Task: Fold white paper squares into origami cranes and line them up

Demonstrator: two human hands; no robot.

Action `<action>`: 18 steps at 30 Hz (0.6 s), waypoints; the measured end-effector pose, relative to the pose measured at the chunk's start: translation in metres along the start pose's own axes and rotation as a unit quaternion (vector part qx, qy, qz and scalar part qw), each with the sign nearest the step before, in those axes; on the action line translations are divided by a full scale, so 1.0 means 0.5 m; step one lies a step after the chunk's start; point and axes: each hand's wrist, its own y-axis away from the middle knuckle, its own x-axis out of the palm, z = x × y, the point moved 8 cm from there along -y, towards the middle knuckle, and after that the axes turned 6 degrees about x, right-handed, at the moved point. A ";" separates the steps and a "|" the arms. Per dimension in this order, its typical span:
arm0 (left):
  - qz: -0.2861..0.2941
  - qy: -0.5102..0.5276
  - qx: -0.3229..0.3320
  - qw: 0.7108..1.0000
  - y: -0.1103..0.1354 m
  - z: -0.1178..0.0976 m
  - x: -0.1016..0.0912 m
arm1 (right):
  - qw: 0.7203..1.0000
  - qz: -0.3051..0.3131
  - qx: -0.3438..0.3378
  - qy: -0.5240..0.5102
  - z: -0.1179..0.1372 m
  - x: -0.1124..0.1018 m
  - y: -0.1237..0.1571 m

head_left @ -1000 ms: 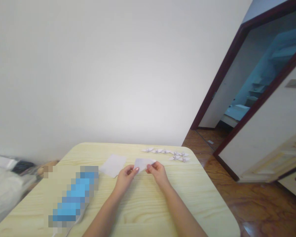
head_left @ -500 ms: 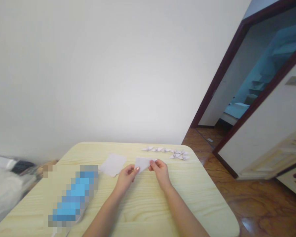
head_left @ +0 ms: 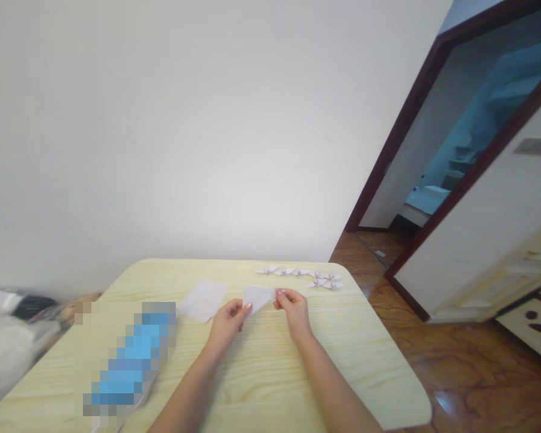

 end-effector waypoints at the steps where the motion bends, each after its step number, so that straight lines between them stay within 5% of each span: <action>1: -0.003 -0.003 0.000 1.000 0.000 0.000 0.000 | 1.000 0.004 0.000 -0.002 0.000 -0.001 -0.001; 6: -0.024 -0.009 -0.003 1.000 -0.002 0.008 -0.011 | 0.997 0.003 0.060 -0.052 -0.025 -0.006 -0.010; 12: -0.012 0.026 -0.011 1.000 -0.001 0.008 -0.005 | 0.989 0.122 0.067 0.055 -0.041 0.057 0.006; 18: 0.011 -0.015 0.014 1.000 -0.001 0.007 0.007 | 0.992 0.089 0.061 0.070 -0.037 0.055 0.011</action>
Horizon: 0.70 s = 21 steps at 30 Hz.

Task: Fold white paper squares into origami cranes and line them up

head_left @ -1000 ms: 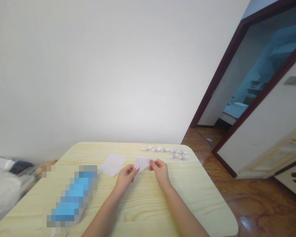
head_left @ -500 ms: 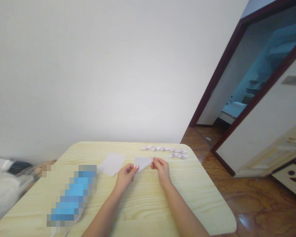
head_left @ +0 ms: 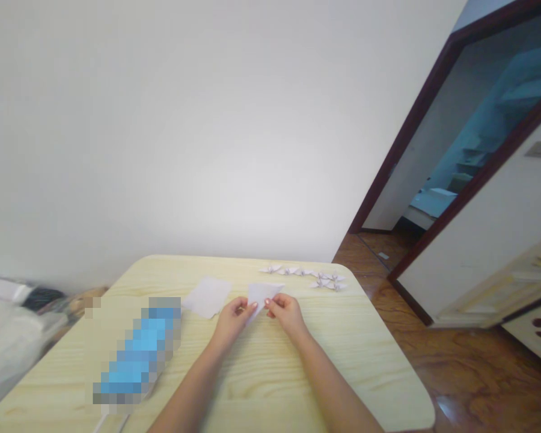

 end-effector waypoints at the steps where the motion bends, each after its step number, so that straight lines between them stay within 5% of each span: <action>1: 0.000 -0.018 0.009 1.000 0.000 -0.001 0.000 | 1.000 0.001 0.000 0.002 0.000 -0.001 0.000; 8: 0.031 -0.050 0.038 0.998 0.001 -0.012 0.005 | 0.999 0.016 -0.032 0.033 -0.005 -0.002 -0.007; 16: 0.049 -0.054 0.043 0.996 0.002 -0.009 0.013 | 1.000 0.013 0.009 0.019 -0.012 0.001 -0.001; 21: 0.039 -0.072 0.017 0.997 0.001 -0.002 0.000 | 0.995 -0.067 0.016 -0.076 -0.008 -0.074 -0.020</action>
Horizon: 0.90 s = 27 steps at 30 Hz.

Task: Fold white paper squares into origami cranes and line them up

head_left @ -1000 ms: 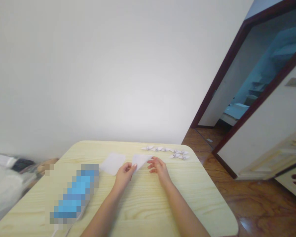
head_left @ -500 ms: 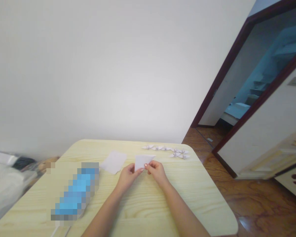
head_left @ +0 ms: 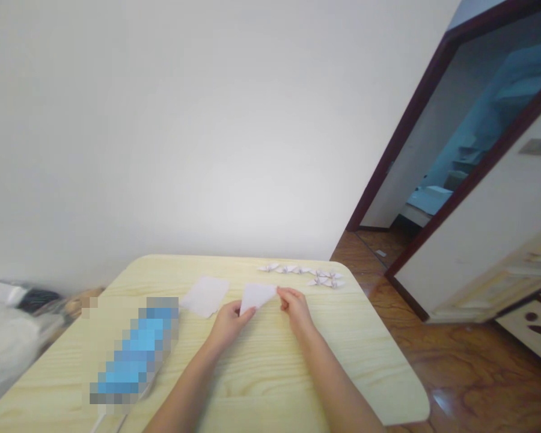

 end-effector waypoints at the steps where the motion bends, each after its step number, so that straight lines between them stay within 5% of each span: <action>1: -0.004 -0.007 -0.004 1.000 0.000 0.002 -0.004 | 0.999 -0.032 0.002 -0.028 0.005 -0.024 -0.006; 4: -0.018 -0.023 -0.006 1.000 -0.002 0.006 -0.014 | 0.994 -0.085 0.018 -0.073 0.008 -0.064 -0.012; 9: 0.008 -0.002 0.019 1.000 -0.003 -0.001 0.000 | 0.983 0.148 0.043 0.099 -0.020 0.056 0.019; 27: -0.093 0.208 -0.043 0.973 0.005 0.001 -0.009 | 0.997 0.038 -0.023 0.056 -0.012 0.079 0.045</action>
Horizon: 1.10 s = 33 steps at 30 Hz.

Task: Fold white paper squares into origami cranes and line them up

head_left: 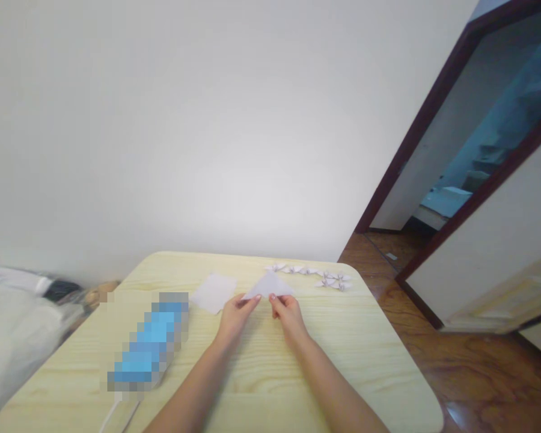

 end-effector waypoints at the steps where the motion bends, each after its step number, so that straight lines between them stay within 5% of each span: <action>1: -0.010 0.008 -0.002 1.000 0.001 0.000 -0.002 | 1.000 0.001 0.003 -0.006 0.001 0.000 0.001; 14: -0.160 0.128 -0.056 0.977 -0.001 0.046 -0.065 | 0.989 -0.047 0.032 -0.135 -0.023 -0.041 -0.020; 21: -0.010 0.020 -0.007 1.000 -0.007 0.021 -0.001 | 0.990 -0.008 0.047 -0.133 -0.036 -0.023 -0.024; 33: -0.062 0.034 0.007 0.997 -0.011 0.022 -0.039 | 0.992 -0.028 -0.021 -0.118 0.008 -0.043 -0.016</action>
